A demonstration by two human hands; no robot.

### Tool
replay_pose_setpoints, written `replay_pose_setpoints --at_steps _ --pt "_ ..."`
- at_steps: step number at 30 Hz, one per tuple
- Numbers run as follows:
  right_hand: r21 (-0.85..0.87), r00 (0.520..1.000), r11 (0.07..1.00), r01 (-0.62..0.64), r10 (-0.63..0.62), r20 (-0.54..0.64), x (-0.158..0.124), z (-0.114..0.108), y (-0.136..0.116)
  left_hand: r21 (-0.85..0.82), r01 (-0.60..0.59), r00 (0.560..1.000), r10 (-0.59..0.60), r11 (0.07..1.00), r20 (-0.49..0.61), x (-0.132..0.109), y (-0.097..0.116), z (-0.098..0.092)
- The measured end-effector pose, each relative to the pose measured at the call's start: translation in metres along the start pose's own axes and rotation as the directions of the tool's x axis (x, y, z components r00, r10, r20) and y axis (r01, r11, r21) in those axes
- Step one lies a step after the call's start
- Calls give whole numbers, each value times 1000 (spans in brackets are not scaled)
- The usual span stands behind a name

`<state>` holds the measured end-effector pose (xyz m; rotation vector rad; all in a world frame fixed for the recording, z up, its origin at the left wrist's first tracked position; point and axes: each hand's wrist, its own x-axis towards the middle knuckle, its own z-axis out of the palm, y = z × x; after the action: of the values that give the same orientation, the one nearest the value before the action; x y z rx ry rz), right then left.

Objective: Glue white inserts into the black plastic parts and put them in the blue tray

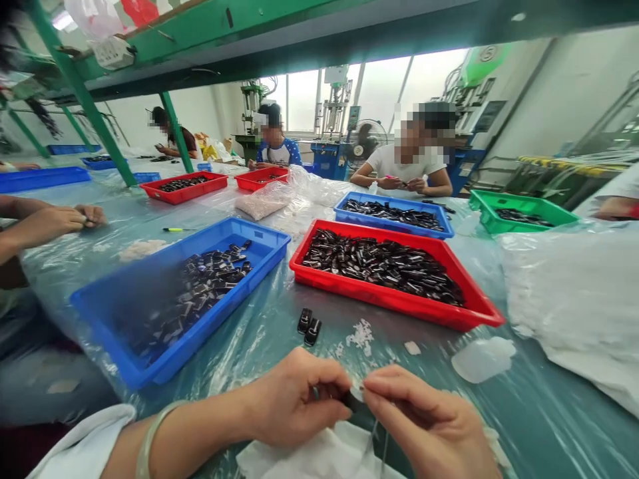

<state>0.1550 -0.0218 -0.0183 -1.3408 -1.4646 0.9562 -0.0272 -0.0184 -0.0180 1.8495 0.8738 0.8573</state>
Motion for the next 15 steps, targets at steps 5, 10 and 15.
replay_pose_setpoints --at_steps 5,10,15 --pt "72 999 997 9 -12 39 -2 2 -15 -31 13 999 -11 999 37 -1 2 -3" --pt "51 994 996 78 -82 74 -5 2 -15 -15 17 999 -16 1000 35 -1 3 -4" --pt "29 993 993 113 -114 41 -9 8 -23 -1 1 1000 -1 1000 32 0 4 -4"
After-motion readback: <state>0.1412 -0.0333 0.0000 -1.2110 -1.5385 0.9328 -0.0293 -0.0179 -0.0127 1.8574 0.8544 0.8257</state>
